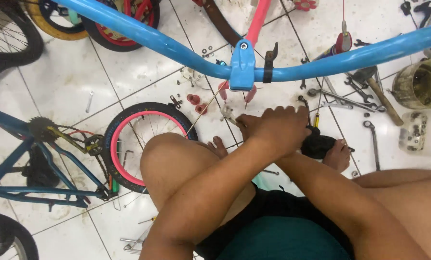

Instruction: Installing a brake lever onto a bicycle handlebar and securing it with a tool.

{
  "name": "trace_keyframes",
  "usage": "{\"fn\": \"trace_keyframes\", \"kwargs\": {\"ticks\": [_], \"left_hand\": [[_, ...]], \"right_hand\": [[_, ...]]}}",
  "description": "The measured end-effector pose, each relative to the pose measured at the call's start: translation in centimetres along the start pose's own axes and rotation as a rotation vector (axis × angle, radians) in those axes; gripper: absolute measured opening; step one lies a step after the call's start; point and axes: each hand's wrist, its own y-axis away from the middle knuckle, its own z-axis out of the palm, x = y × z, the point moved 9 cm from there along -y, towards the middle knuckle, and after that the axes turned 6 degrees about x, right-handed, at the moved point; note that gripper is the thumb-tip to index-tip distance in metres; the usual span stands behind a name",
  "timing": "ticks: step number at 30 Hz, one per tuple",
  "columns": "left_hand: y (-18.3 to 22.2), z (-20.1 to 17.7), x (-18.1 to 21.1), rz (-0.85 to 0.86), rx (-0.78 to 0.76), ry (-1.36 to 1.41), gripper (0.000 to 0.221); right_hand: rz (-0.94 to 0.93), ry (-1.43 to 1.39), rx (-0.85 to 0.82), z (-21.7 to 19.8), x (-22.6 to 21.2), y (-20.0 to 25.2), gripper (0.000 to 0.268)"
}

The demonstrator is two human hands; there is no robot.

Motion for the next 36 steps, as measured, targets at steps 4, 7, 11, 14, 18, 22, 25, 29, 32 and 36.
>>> {"fn": "trace_keyframes", "kwargs": {"ticks": [4, 7, 11, 14, 18, 22, 25, 29, 32, 36], "left_hand": [[0.1, 5.2, -3.9, -0.192, -0.35, 0.018, 0.025], [-1.0, 6.4, -3.4, -0.179, -0.375, 0.063, 0.03], [-1.0, 4.4, -0.7, -0.147, -0.352, 0.151, 0.029], [-0.1, 1.9, 0.1, -0.098, -0.297, 0.218, 0.052], [0.3, 1.9, 1.2, 0.025, -0.271, 0.123, 0.035], [-0.2, 2.7, 0.5, -0.044, -0.341, 0.205, 0.037], [-0.4, 2.1, 0.4, -0.035, -0.468, 0.163, 0.04], [-1.4, 3.4, 1.2, -0.016, -0.521, 0.081, 0.034], [-0.6, 2.8, 1.4, -0.061, -0.349, 0.061, 0.029], [0.1, -0.1, 0.2, -0.172, -0.119, -0.03, 0.023]], "right_hand": [[-0.105, 0.164, 0.026, 4.9, -0.7, -2.2, 0.027], [-0.155, 0.175, 0.118, 6.8, -2.2, -5.1, 0.023], [-0.103, 0.137, 0.191, 9.2, -1.7, -7.1, 0.02], [-0.184, 0.07, 0.385, 8.4, -3.6, -7.8, 0.015], [-0.113, -0.065, 0.299, 10.3, -3.3, -10.4, 0.019], [-0.2, -0.242, 0.398, 10.5, -4.1, -11.9, 0.018], [-0.213, -0.2, 0.291, 12.1, -3.7, -12.1, 0.032], [0.132, -0.146, -0.176, 10.7, -5.0, -9.7, 0.032], [0.024, 0.077, -0.379, 11.0, -1.8, -7.0, 0.029], [0.012, 0.23, -0.517, 2.1, -2.3, -2.9, 0.031]]}}
